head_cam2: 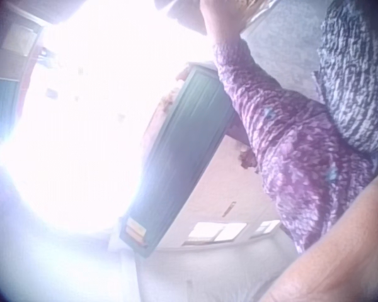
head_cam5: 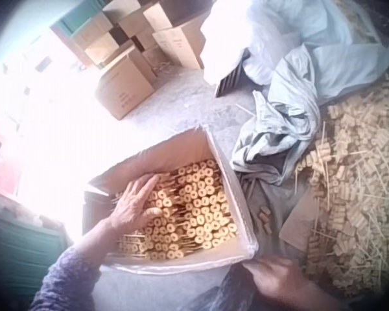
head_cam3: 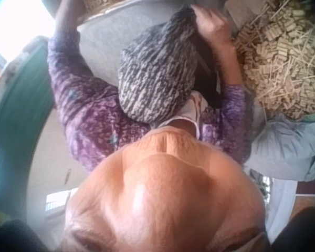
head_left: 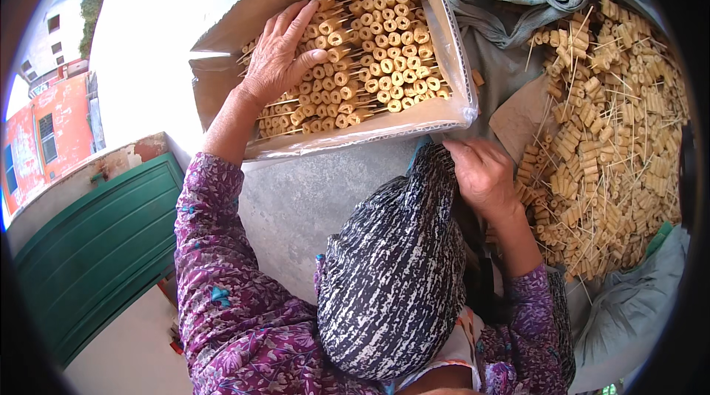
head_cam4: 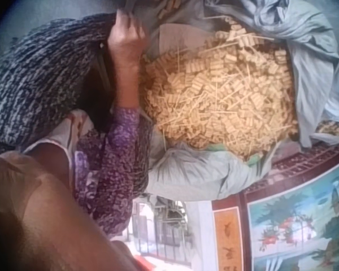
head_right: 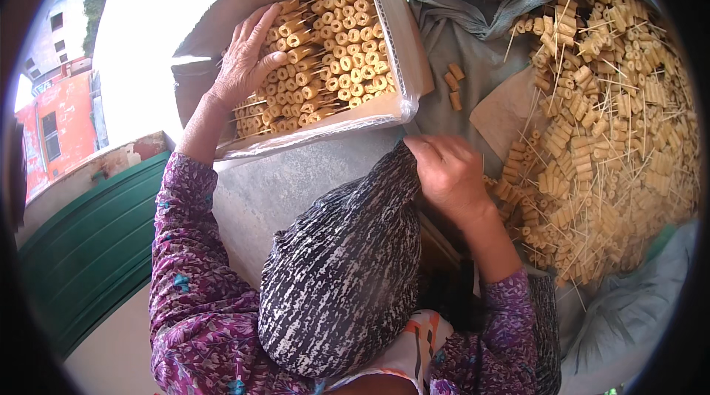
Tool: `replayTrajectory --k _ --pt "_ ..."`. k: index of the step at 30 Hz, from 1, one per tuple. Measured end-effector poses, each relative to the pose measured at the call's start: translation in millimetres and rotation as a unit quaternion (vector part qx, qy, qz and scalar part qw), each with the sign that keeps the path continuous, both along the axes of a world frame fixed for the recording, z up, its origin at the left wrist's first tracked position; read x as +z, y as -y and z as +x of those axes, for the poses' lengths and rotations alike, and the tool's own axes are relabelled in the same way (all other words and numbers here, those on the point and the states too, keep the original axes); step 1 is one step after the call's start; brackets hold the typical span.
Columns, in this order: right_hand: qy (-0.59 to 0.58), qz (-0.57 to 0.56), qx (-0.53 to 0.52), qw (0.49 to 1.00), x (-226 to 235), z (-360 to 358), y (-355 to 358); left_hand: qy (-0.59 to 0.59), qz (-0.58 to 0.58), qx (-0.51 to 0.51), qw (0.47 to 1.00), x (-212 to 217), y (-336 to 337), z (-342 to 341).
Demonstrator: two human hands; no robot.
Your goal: The person threads small cylindrical bamboo components onto thin wooden skewers by hand and places the completed skewers into a cardboard box.
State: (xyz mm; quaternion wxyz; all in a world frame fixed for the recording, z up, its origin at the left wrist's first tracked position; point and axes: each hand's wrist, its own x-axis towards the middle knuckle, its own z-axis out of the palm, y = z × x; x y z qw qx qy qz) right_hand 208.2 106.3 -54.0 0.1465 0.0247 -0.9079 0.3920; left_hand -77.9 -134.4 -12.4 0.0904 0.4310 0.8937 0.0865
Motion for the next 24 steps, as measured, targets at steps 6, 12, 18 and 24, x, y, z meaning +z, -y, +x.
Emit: replayTrajectory --k 6,12,18,24 --pt "-0.189 0.065 -0.031 0.979 70 -42 -18 -0.005 0.014 -0.006 1.0 -9 10 -1" --pt "-0.146 0.234 0.07 0.959 117 -120 -1 -0.002 0.046 -0.005 0.999 -12 13 0" --pt "0.246 0.395 0.212 0.859 83 -188 17 -0.01 0.068 -0.011 0.998 -16 12 -2" --pt "0.25 0.373 0.225 0.865 71 -202 25 -0.004 0.08 -0.001 0.997 -20 17 -2"
